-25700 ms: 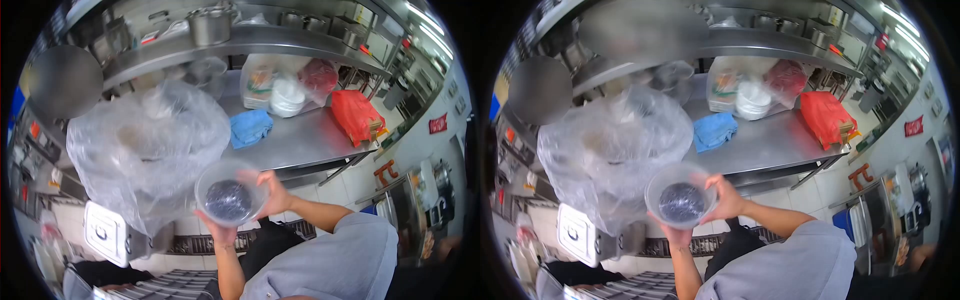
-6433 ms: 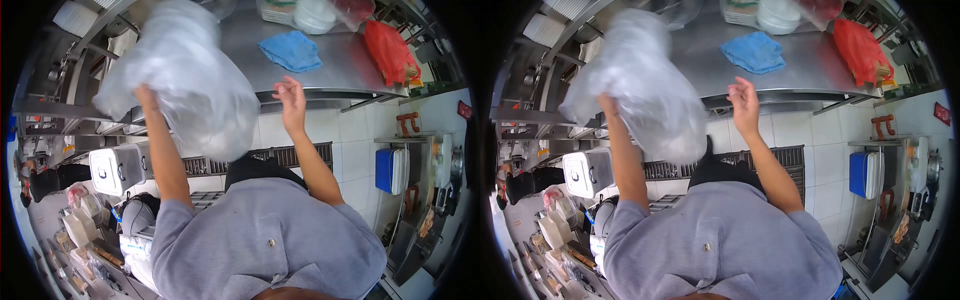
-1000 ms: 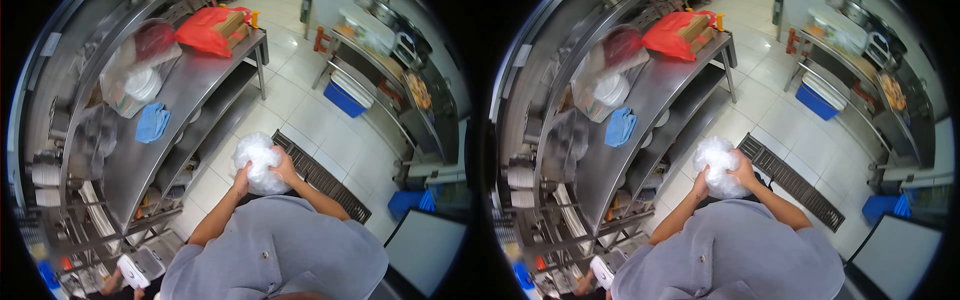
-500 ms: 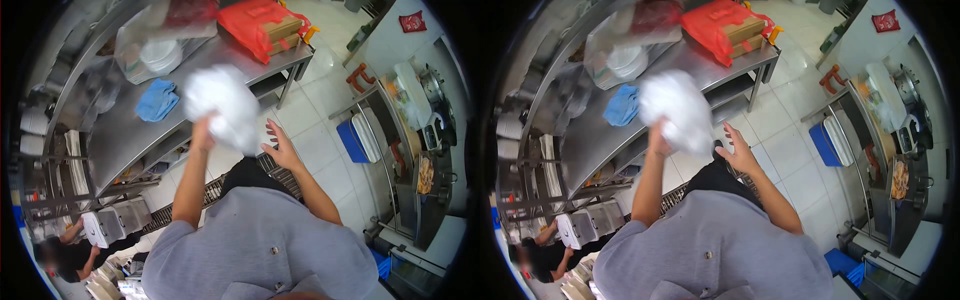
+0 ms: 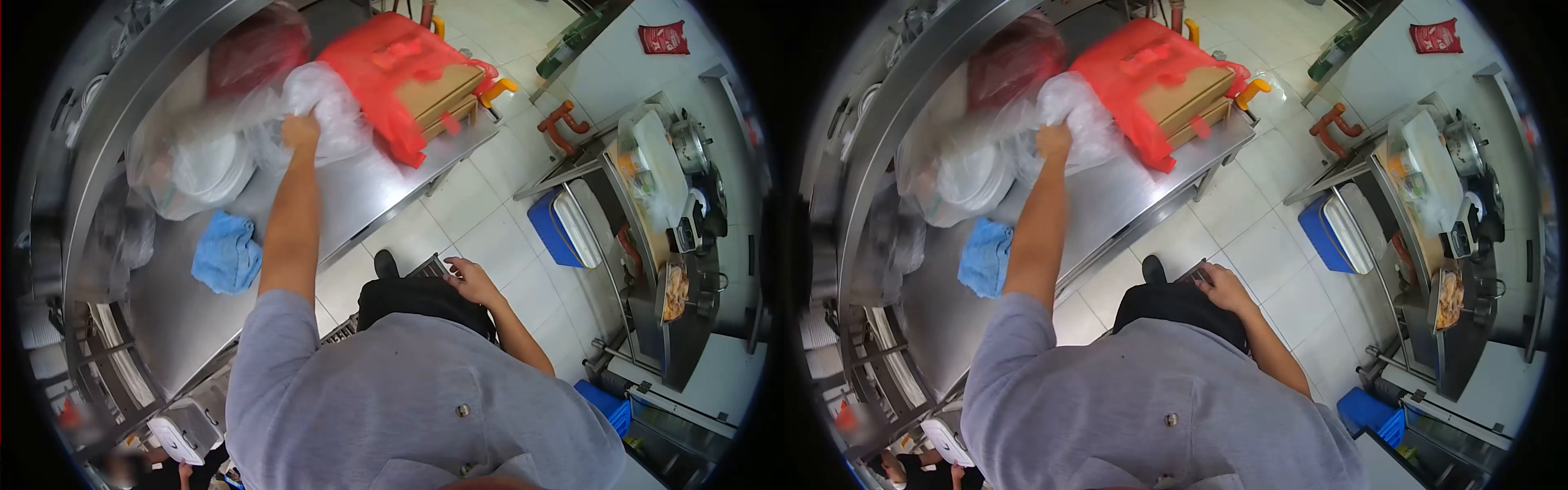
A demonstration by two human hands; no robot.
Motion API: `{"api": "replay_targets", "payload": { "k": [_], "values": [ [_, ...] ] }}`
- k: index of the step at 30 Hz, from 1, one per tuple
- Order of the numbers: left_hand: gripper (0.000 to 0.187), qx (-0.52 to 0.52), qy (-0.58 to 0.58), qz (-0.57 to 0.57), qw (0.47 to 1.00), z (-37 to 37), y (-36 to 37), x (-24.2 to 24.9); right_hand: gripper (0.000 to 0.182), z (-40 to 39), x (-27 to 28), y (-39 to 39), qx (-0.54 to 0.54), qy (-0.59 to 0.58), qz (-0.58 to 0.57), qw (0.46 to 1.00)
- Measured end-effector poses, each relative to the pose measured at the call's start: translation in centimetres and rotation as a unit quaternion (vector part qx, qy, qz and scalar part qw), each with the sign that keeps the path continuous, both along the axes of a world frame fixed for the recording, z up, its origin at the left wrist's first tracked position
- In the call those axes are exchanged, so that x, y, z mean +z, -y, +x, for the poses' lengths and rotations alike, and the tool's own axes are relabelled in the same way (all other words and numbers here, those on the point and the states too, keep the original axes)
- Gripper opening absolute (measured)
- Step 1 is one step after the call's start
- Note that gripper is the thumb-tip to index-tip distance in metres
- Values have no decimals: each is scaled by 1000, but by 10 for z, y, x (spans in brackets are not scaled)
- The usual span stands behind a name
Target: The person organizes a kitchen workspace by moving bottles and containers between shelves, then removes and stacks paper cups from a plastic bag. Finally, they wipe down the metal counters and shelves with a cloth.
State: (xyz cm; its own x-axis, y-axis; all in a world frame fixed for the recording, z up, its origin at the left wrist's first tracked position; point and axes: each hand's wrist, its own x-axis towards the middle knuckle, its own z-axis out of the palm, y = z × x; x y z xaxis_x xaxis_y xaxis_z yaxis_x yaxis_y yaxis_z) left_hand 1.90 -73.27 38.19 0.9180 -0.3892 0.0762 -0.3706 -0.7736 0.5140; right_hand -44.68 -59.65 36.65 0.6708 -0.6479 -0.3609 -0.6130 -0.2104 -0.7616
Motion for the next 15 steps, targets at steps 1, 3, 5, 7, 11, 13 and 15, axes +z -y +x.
{"api": "replay_targets", "payload": {
  "k": [1, 3, 5, 7, 11, 13, 15],
  "values": [
    [71, -18, 16, 15, 1000, 14, 4, -10, 37, -2, 1, 7, -32, 1, 27, 999],
    [78, -24, 1, 20, 1000, 22, 9, -10, 38, -9, -1, 19, -62, 3, 54, 997],
    [81, -30, 20, -47, 998, 21, 7, -17, 39, -16, -13, 36, -44, -1, 0, 999],
    [83, -18, 50, -102, 993, 17, -22, 0, 40, -19, -19, 56, -24, 5, 37, 999],
    [87, 20, -215, -318, 923, -49, -86, 58, 38, -27, -25, 100, 68, 1, 53, 996],
    [87, 15, -170, -341, 925, -62, -110, 52, 36, -24, -24, 128, 130, -5, 34, 991],
    [94, -24, 34, -223, 974, -73, -130, 44, 35, -16, -24, 161, 173, 12, 11, 985]
  ]
}}
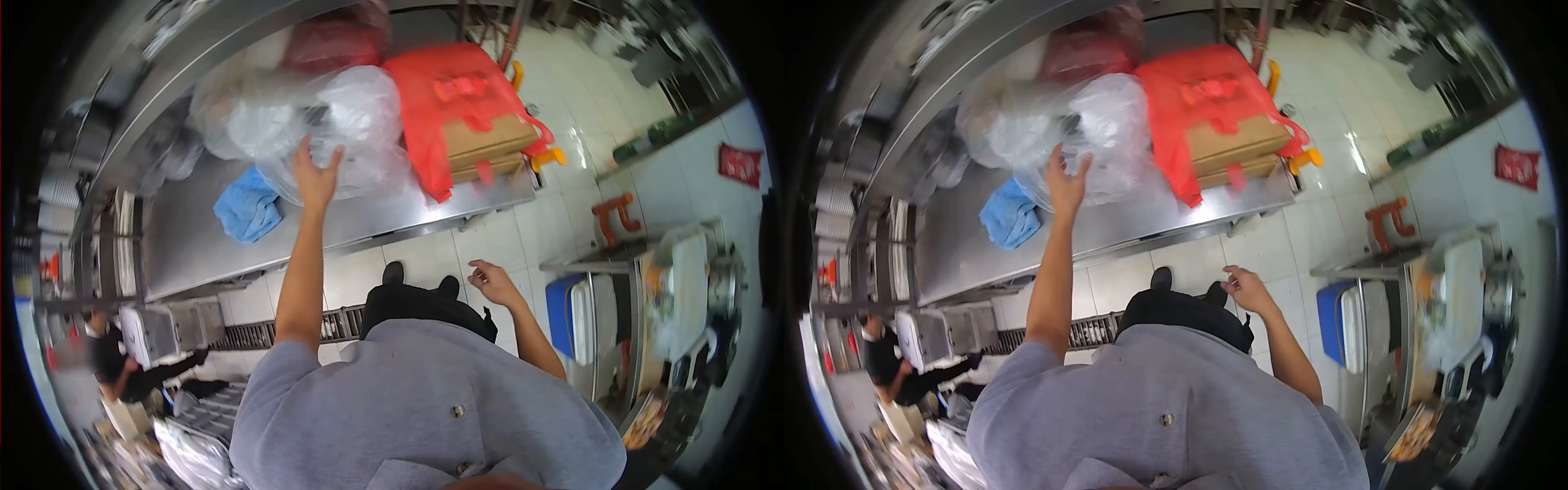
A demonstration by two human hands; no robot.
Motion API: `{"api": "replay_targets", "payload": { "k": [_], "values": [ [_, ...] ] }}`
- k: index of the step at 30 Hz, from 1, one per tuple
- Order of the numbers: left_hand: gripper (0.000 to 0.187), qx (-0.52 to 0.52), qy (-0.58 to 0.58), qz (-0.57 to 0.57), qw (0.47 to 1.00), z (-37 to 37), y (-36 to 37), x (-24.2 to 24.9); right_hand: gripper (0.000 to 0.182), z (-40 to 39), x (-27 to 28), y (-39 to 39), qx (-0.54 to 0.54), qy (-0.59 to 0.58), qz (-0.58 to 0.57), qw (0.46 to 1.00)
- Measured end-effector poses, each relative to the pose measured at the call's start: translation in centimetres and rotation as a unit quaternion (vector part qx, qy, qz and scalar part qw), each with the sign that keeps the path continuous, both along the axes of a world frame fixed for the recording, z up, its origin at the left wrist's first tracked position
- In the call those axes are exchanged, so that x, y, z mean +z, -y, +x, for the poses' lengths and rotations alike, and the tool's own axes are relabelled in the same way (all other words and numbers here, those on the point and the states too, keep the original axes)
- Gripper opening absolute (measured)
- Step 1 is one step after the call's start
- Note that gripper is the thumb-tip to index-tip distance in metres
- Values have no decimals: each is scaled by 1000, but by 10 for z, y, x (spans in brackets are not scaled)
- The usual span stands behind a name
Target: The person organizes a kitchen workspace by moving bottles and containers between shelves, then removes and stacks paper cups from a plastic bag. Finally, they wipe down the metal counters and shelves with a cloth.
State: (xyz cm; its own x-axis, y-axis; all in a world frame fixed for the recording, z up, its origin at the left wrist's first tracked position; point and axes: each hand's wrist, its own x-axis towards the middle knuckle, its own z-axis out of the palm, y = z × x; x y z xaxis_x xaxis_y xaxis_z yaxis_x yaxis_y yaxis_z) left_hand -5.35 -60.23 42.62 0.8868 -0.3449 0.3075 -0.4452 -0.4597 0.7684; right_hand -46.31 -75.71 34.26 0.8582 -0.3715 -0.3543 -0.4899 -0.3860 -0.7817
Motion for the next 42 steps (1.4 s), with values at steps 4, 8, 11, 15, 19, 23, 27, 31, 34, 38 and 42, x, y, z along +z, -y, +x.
{"api": "replay_targets", "payload": {
  "k": [4, 8, 11, 15, 19, 23, 27, 31, 34, 38, 42],
  "values": [
    [105, -82, 274, 108, 952, -57, 29, 28, 35, 37, 12, 48, 35, 33, -6, 999],
    [89, -87, 28, 280, 956, -46, 70, 39, 34, 83, 29, 57, 75, 96, -21, 992],
    [81, -152, -77, 301, 938, -5, 66, 14, 34, 109, 27, 43, 111, 132, -33, 984],
    [65, -97, 56, 144, 983, -17, -36, 60, 32, 111, 8, 1, 105, 127, 23, 986],
    [60, 19, -40, 27, 999, 41, -207, 87, 32, 101, -15, -50, 71, 48, 121, 989],
    [58, 164, 102, 110, 975, 157, -367, 57, 36, 132, -14, -95, 77, -75, 161, 981],
    [60, 280, 213, 165, 921, 247, -453, 47, 35, 200, -3, -124, 173, 16, 41, 984],
    [73, 165, 104, 235, 952, 360, -530, -11, 37, 243, 26, -150, 216, -54, 6, 975],
    [71, 298, 137, 430, 841, 341, -481, 21, 43, 246, 37, -176, 198, -21, -3, 980],
    [53, 31, 173, 194, 965, 252, -348, 3, 46, 241, 31, -203, 149, -80, 41, 985],
    [77, -87, 140, 401, 901, 114, -241, -29, 43, 231, 38, -221, 76, -18, 34, 996]
  ]
}}
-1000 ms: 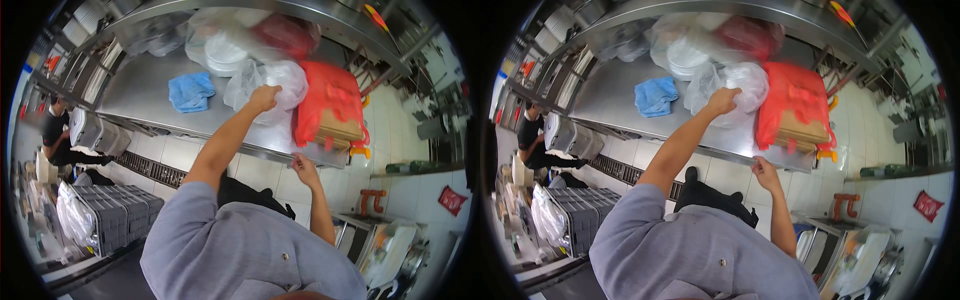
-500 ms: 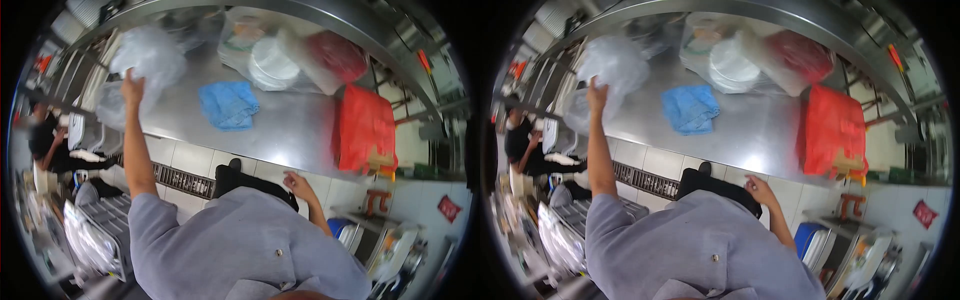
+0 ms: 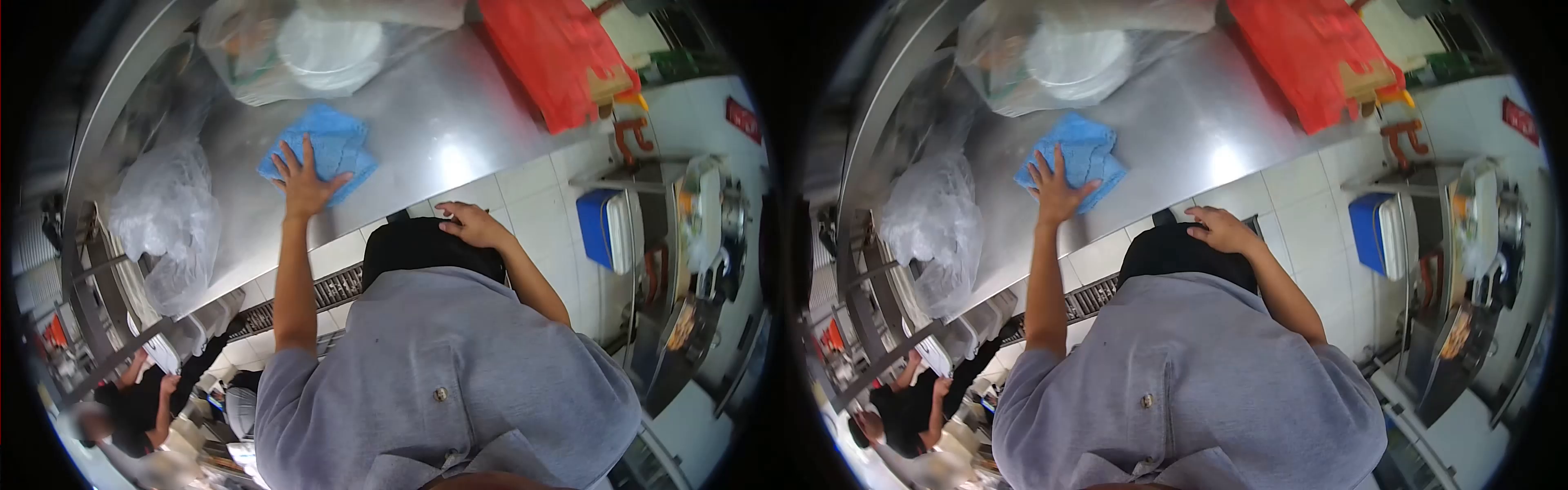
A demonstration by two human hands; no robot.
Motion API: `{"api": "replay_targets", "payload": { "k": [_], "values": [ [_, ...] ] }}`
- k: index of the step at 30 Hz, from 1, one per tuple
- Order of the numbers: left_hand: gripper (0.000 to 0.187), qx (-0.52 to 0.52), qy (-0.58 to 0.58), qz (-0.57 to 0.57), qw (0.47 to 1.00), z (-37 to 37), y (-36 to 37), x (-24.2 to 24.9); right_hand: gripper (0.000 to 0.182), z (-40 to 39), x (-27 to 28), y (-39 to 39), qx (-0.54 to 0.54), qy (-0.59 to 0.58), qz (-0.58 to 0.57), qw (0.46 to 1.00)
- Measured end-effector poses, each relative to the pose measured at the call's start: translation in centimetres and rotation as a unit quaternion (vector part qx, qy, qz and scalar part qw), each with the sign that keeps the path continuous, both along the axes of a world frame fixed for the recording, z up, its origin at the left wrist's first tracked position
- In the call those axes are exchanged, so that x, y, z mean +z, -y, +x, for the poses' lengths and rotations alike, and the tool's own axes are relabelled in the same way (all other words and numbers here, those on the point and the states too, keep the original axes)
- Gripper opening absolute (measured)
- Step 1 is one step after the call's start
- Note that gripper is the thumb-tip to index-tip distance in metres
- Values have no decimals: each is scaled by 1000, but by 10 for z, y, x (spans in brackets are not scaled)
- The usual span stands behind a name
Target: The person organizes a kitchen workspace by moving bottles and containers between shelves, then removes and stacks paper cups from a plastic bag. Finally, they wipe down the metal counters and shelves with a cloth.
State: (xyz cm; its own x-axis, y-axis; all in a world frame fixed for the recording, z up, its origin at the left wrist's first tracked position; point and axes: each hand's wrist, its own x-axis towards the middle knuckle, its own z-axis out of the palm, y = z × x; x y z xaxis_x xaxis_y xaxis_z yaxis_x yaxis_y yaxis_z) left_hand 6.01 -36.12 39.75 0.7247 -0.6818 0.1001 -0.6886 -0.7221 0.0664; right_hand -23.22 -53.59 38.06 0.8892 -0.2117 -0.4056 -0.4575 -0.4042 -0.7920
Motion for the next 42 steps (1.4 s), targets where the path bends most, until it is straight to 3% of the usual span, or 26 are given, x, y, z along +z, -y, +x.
{"api": "replay_targets", "payload": {
  "k": [3, 7, 9, 10, 11, 12, 13, 15, 16, 17, 18, 19, 21, 22, 23, 25, 26, 29, 31, 32, 34, 36, 37, 39, 41, 42],
  "values": [
    [68, 12, 8, -93, 996, -16, 10, -18, 40, -23, -11, -6, -81, 44, 40, 995],
    [62, -61, -12, -112, 992, -64, 12, -28, 40, -51, -30, -17, -128, 49, 24, 990],
    [56, -141, -88, -151, 974, -125, 18, -27, 39, -67, -28, -21, -199, 121, 140, 962],
    [54, -179, -147, -175, 957, -165, 22, -21, 48, -75, -38, -30, -280, 179, 300, 894],
    [53, -214, -210, -192, 934, -210, 25, -12, 48, -97, -46, -41, -300, 182, 305, 885],
    [52, -235, -285, -180, 912, -257, 31, -3, 54, -118, -52, -55, -375, 275, 505, 727],
    [50, -254, -357, -165, 884, -298, 36, 2, 60, -136, -57, -65, -416, 356, 663, 511],
    [51, -396, -231, -27, 888, -352, 31, -3, 69, -172, -41, -65, -482, 356, 637, 484],
    [51, -410, -234, -7, 881, -360, 25, -6, 69, -191, -43, -68, -499, 329, 574, 560],
    [53, -449, -295, 112, 836, -362, 22, -9, 69, -207, -51, -73, -514, 297, 506, 626],
    [54, -479, -346, 229, 773, -364, 23, -13, 69, -220, -62, -80, -537, 250, 504, 628],
    [54, -493, -343, 250, 760, -366, 20, -12, 69, -229, -80, -90, -554, 258, 509, 606],
    [45, -512, -341, 140, 776, -355, 13, 2, 65, -237, -122, -112, -581, 197, 471, 633],
    [43, -487, -265, 125, 823, -338, 20, 11, 66, -242, -140, -118, -579, 150, 450, 663],
    [42, -458, -185, 103, 863, -311, 30, 18, 66, -241, -153, -117, -589, 156, 457, 648],
    [52, -399, 10, 32, 916, -230, 33, 8, 67, -237, -184, -108, -574, 54, 302, 759],
    [61, -362, -4, -55, 931, -183, 34, 3, 68, -228, -213, -98, -558, 60, 242, 792],
    [75, -356, 95, 18, 929, -135, 45, 18, 70, -191, -241, -12, -491, 107, 71, 862],
    [87, -398, 123, 127, 900, -112, 36, 10, 74, -158, -242, 69, -464, 174, -56, 867],
    [87, -394, 133, 124, 901, -107, 32, 2, 74, -142, -232, 109, -451, 175, -118, 867],
    [91, -363, 47, 22, 930, -107, 29, -20, 71, -92, -253, 190, -455, 230, -292, 809],
    [91, -372, 59, 35, 926, -105, 34, -21, 56, -58, -265, 241, -478, 170, -365, 781],
    [91, -376, 66, 50, 923, -105, 32, -18, 31, -23, -311, 267, -528, 274, -468, 653],
    [89, -365, 73, 60, 926, -103, 31, -20, 45, 45, -311, 256, -520, 15, -422, 742],
    [88, -348, 74, 64, 932, -98, 27, -18, 41, 87, -301, 187, -416, 46, -395, 818],
    [88, -344, 70, 66, 934, -95, 24, -18, 37, 114, -306, 146, -466, 99, -275, 835]
  ]
}}
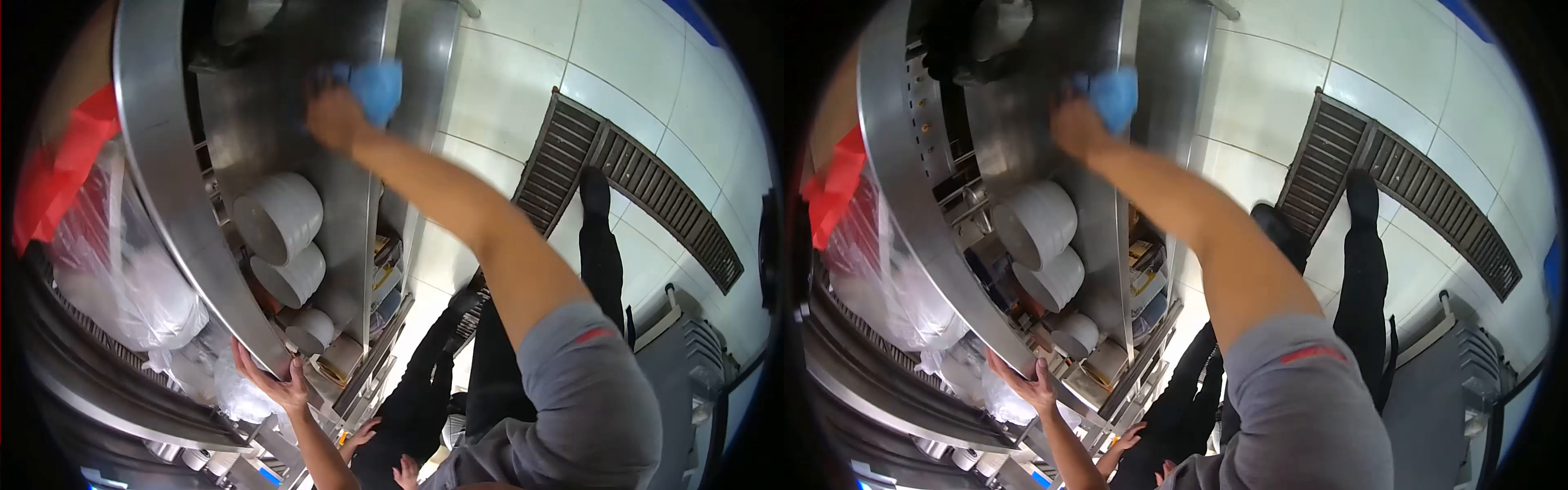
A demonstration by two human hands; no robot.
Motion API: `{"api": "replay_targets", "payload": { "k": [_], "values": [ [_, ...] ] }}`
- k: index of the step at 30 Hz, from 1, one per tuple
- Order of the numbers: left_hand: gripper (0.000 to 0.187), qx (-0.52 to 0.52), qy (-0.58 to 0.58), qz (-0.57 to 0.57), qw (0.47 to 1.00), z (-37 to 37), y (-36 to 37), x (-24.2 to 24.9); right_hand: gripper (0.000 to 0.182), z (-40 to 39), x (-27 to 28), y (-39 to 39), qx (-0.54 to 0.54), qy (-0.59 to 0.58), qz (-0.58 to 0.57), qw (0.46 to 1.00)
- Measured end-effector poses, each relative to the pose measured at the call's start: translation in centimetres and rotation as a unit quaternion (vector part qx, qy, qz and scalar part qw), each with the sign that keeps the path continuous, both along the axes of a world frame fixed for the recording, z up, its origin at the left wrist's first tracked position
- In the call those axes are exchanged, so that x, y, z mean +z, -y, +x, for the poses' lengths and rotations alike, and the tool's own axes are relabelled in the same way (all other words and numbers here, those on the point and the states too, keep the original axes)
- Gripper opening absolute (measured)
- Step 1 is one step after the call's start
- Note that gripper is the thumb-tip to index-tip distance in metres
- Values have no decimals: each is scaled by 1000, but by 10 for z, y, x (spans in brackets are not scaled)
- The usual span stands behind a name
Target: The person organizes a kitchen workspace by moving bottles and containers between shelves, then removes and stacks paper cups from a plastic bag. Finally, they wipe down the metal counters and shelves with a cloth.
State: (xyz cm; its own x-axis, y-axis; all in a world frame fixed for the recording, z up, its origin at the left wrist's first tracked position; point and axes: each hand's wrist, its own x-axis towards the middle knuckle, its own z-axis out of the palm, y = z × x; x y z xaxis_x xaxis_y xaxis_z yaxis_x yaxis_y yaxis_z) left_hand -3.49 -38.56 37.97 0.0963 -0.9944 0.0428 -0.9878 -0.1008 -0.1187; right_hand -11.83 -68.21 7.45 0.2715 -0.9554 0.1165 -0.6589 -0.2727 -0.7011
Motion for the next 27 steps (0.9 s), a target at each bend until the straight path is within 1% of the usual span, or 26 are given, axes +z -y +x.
{"api": "replay_targets", "payload": {
  "k": [1, 2, 4, 5, 7, 8, 9, 10, 11, 12, 13, 14, 15, 17, 18, 20, 22, 23, 24, 25, 26, 27],
  "values": [
    [88, 1, -6, 2, 1000, 5, -1, 0, 29, 7, -4, -46, -3, -40, -107, 993],
    [88, 4, -2, 8, 1000, 8, -4, 0, 25, 9, -2, -77, 53, -28, -91, 994],
    [89, 9, -2, 15, 1000, 12, -7, 1, 25, -7, 4, -122, 115, -7, -77, 990],
    [90, 11, 1, 18, 1000, 11, -8, 3, 25, -18, 6, -121, 113, 3, -74, 991],
    [91, 15, 8, 24, 1000, 10, -11, 5, 26, -43, -1, -95, 257, 16, -142, 956],
    [92, 16, -24, 17, 999, 7, -7, 4, 25, -36, -26, -65, 173, 51, -232, 956],
    [93, 22, -57, 10, 998, 5, -6, 1, 17, -49, -20, -16, 145, -101, -209, 962],
    [95, 35, -60, 8, 998, 6, -9, 0, 17, -71, -7, 32, 90, -179, -211, 957],
    [95, 32, -57, 13, 998, 6, -13, 1, 20, -55, -30, 88, -59, -54, -166, 983],
    [96, 27, -39, 14, 999, 7, -14, 2, 23, -44, -44, 143, -89, -82, -163, 979],
    [97, 19, -23, 13, 999, 9, -14, 2, 31, -54, -17, 139, -199, -159, -173, 951],
    [98, 25, -38, 11, 999, 13, -17, 2, 43, -64, 13, 129, -304, -234, -182, 905],
    [98, 17, -40, 10, 999, 11, -14, 0, 32, -30, -4, 143, -297, -248, -210, 898],
    [93, 7, -8, 21, 1000, 6, -7, 2, 26, 47, -34, 138, -254, -226, -277, 899],
    [92, 7, -24, 20, 999, 4, -4, 2, 28, 69, -40, 121, -214, -195, -317, 903],
    [91, 0, -26, 22, 999, 1, 0, 2, 40, 89, -25, 70, -57, -191, -195, 960],
    [90, -17, -30, 24, 999, -1, 4, 2, 39, 58, -7, 11, 31, -224, -204, 952],
    [90, -23, -39, 19, 999, 0, 4, 2, 39, 42, -14, 5, 27, -234, -207, 949],
    [89, -20, -38, 12, 999, 3, 4, 1, 39, 30, -22, 2, 60, -146, -193, 968],
    [89, -14, -35, 9, 999, 5, 1, 1, 40, 10, -17, -3, 96, -53, -172, 979],
    [89, -13, -55, 8, 998, 4, 1, 2, 36, -14, -17, 4, 81, -114, -154, 978],
    [89, -16, -58, 13, 998, 3, 2, 2, 33, -59, 0, 28, 66, -178, -137, 972]
  ]
}}
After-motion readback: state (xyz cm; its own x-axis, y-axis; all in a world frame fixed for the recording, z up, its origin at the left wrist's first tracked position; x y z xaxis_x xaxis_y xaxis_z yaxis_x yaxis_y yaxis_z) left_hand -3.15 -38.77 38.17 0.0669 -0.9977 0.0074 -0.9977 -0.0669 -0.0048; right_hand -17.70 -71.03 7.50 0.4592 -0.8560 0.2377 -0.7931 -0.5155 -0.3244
